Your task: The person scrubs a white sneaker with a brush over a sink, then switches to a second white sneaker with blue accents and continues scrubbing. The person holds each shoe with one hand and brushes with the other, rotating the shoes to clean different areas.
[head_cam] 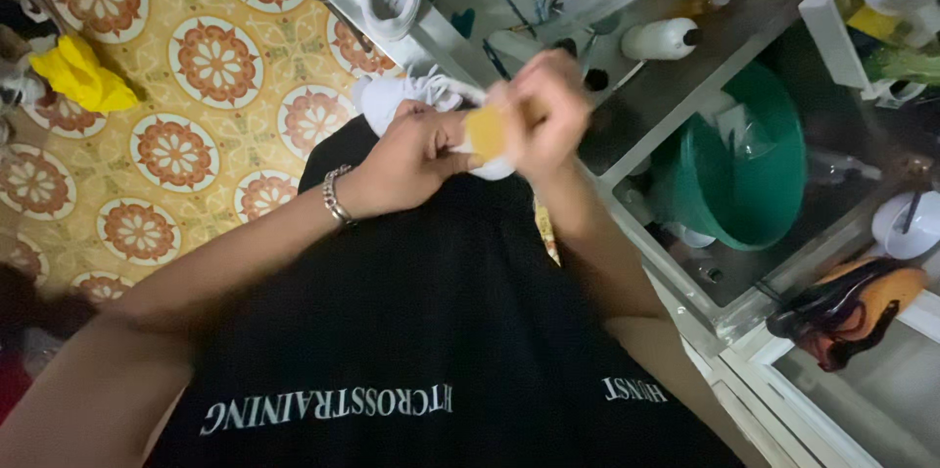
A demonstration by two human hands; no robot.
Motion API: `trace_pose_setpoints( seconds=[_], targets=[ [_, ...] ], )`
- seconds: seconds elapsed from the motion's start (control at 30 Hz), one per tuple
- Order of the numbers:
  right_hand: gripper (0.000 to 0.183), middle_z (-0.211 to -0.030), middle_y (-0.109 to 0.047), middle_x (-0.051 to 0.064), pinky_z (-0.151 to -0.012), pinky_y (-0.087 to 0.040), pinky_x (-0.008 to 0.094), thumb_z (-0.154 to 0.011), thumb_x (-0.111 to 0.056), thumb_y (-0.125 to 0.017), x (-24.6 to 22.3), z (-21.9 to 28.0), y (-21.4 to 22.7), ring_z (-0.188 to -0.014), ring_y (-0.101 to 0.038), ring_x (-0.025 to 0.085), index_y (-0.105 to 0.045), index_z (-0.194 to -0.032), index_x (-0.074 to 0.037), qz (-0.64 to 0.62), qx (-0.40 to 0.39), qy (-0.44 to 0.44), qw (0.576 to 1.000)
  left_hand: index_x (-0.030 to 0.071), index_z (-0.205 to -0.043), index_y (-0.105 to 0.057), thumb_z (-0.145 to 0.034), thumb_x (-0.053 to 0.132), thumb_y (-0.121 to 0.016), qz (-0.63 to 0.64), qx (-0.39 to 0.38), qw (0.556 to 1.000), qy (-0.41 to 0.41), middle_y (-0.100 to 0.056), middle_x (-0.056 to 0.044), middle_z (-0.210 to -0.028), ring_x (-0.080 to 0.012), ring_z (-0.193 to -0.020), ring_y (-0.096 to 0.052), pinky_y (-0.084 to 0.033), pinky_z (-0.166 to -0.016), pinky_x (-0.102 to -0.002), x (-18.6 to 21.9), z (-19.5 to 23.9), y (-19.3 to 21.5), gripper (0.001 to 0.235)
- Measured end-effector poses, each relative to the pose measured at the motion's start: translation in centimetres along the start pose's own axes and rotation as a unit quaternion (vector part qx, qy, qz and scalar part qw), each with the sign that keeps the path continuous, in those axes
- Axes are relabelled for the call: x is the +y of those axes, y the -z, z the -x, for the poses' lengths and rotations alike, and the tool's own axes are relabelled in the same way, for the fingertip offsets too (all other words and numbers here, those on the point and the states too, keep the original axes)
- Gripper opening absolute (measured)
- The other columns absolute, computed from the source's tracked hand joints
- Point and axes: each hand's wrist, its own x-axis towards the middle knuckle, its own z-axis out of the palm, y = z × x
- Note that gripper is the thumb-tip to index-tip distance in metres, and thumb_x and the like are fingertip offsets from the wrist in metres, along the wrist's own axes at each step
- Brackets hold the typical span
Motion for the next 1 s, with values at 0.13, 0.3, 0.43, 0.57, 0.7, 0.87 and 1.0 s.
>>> trace_pose_setpoints(
  seconds=[0.13, 0.3, 0.43, 0.57, 0.7, 0.87, 1.0],
  targets=[
    [0.036, -0.081, -0.07, 0.009, -0.083, -0.051, 0.044, -0.112, -0.014, -0.089, -1.3, -0.8, -0.4, -0.075, -0.069, 0.036, -0.066, -0.085, -0.012, 0.021, 0.002, -0.007, 1.0, 0.01, -0.094, -0.068, -0.097, 0.008, -0.092, 0.03, -0.005, 1.0, -0.001, -0.069, -0.004, -0.073, -0.0365, -0.074, -0.071, -0.047, -0.108, -0.05, 1.7, -0.4, 0.4, 0.025],
    [0.041, -0.075, -0.069, 0.0, -0.082, -0.05, 0.04, -0.109, -0.014, -0.092, 4.8, 2.5, -0.2, -0.07, -0.07, 0.03, -0.068, -0.076, -0.018, -0.015, -0.011, -0.01, 1.0, 0.011, -0.094, -0.068, -0.099, 0.004, -0.092, 0.005, -0.011, 1.0, 0.007, -0.069, -0.005, -0.071, -0.0418, -0.075, -0.074, -0.046, -0.107, -0.048, 1.7, -0.8, 1.0, 0.026],
    [0.041, -0.07, -0.065, 0.0, -0.077, -0.051, 0.039, -0.112, -0.015, -0.088, 0.4, -0.6, -1.1, -0.064, -0.065, 0.026, -0.066, -0.076, -0.016, -0.027, -0.014, -0.004, 1.0, 0.007, -0.088, -0.063, -0.102, 0.007, -0.091, 0.002, -0.016, 1.0, 0.014, -0.064, -0.008, -0.068, -0.0369, -0.067, -0.067, -0.043, -0.104, -0.051, 1.3, -0.7, 0.6, 0.031],
    [0.02, -0.088, -0.078, 0.002, -0.081, -0.056, 0.041, -0.108, -0.004, -0.09, 4.9, 1.9, -1.2, -0.072, -0.07, 0.026, -0.072, -0.103, -0.013, -0.03, 0.055, 0.089, 0.994, 0.005, -0.091, -0.07, -0.105, 0.006, -0.093, -0.015, -0.031, 0.998, 0.047, -0.074, -0.01, -0.071, -0.0443, -0.071, -0.071, -0.043, -0.108, -0.053, 0.2, -0.4, 0.3, 0.027],
    [0.023, -0.08, -0.071, 0.005, -0.075, -0.054, 0.039, -0.113, -0.003, -0.085, 2.9, -0.2, -0.3, -0.066, -0.066, 0.028, -0.067, -0.099, -0.01, -0.055, 0.022, 0.065, 0.996, 0.006, -0.089, -0.065, -0.104, 0.008, -0.098, -0.009, -0.015, 0.999, 0.035, -0.065, -0.008, -0.067, -0.0392, -0.069, -0.069, -0.042, -0.105, -0.05, 0.5, -0.2, -0.8, 0.036],
    [0.027, -0.079, -0.074, 0.006, -0.072, -0.055, 0.04, -0.112, -0.005, -0.087, 10.2, 2.8, 0.1, -0.067, -0.071, 0.029, -0.073, -0.09, -0.011, -0.032, 0.019, 0.006, 0.999, 0.011, -0.106, -0.084, -0.104, 0.011, -0.096, -0.01, -0.009, 0.996, 0.09, -0.081, -0.001, -0.078, -0.0328, -0.078, -0.075, -0.041, -0.113, -0.049, 2.5, 0.4, 0.4, 0.013],
    [0.044, -0.127, -0.092, 0.007, -0.1, -0.075, 0.042, -0.109, -0.057, -0.081, 29.6, 9.6, 10.2, -0.113, -0.09, 0.023, -0.085, -0.129, -0.018, -0.003, 0.052, -0.542, 0.838, 0.016, -0.135, -0.087, -0.106, 0.01, -0.101, 0.055, -0.012, 0.996, 0.07, -0.092, 0.007, -0.132, -0.0147, -0.122, -0.084, -0.036, -0.132, -0.04, 4.4, 1.2, 1.8, 0.033]
  ],
)
